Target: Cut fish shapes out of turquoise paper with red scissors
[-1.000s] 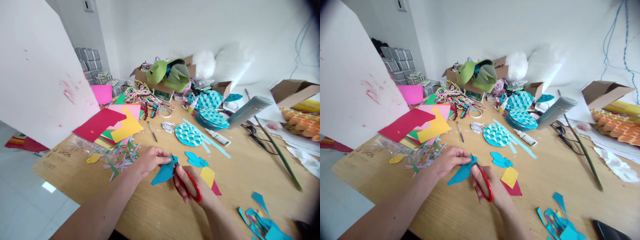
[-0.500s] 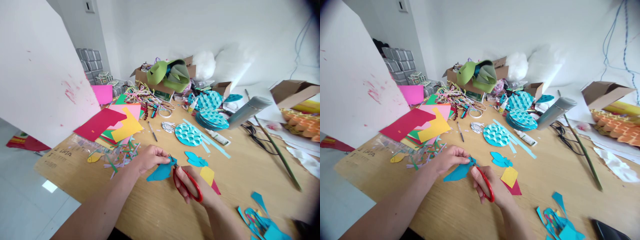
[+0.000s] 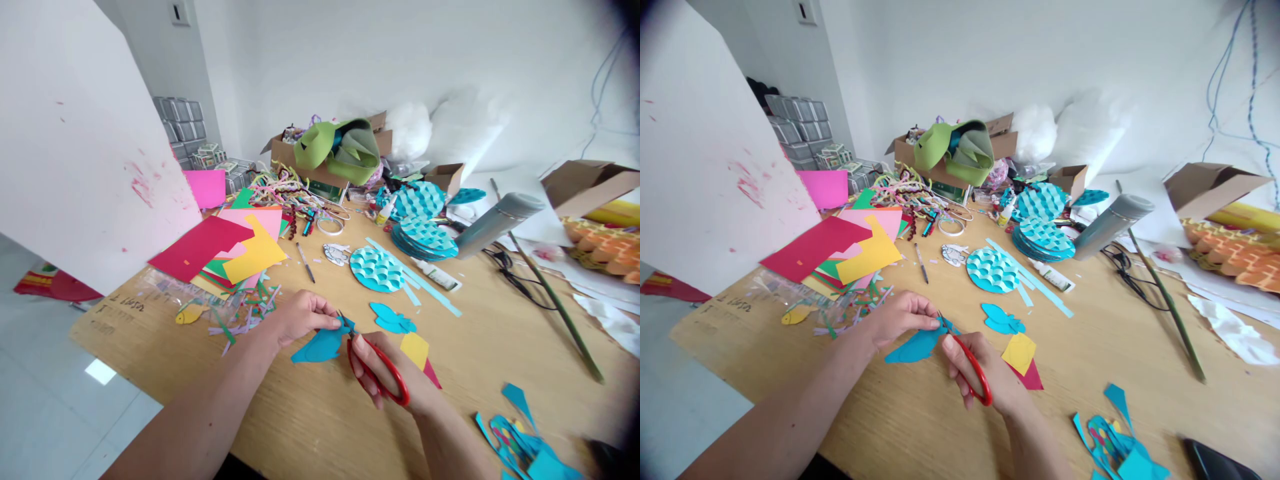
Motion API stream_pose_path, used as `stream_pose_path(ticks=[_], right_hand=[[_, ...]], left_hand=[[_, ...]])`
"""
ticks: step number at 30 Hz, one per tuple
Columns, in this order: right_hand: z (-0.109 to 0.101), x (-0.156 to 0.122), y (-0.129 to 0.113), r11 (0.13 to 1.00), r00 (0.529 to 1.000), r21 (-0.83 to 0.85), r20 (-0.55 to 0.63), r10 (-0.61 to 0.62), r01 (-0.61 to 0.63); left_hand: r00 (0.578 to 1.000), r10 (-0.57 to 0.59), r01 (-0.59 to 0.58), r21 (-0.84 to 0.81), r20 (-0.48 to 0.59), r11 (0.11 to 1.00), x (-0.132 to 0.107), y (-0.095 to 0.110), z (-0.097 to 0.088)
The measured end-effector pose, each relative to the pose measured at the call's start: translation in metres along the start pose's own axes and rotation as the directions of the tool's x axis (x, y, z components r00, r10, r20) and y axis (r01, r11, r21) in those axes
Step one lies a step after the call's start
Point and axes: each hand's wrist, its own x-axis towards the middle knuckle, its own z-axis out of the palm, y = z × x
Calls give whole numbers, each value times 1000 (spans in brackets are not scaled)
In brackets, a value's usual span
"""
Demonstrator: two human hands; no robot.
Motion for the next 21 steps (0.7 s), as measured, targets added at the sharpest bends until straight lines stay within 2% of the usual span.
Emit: stream_pose_path(ticks=[16,21], right_hand=[[-1,0,0,1000,1000,26,-21,6,-5],[0,2,1,998,998,43,-55,-42,44]], left_hand=[[1000,9,-9,-39,12,999,0,-2,-1],[993,-11,21,-76,118,997,1,-4,0]])
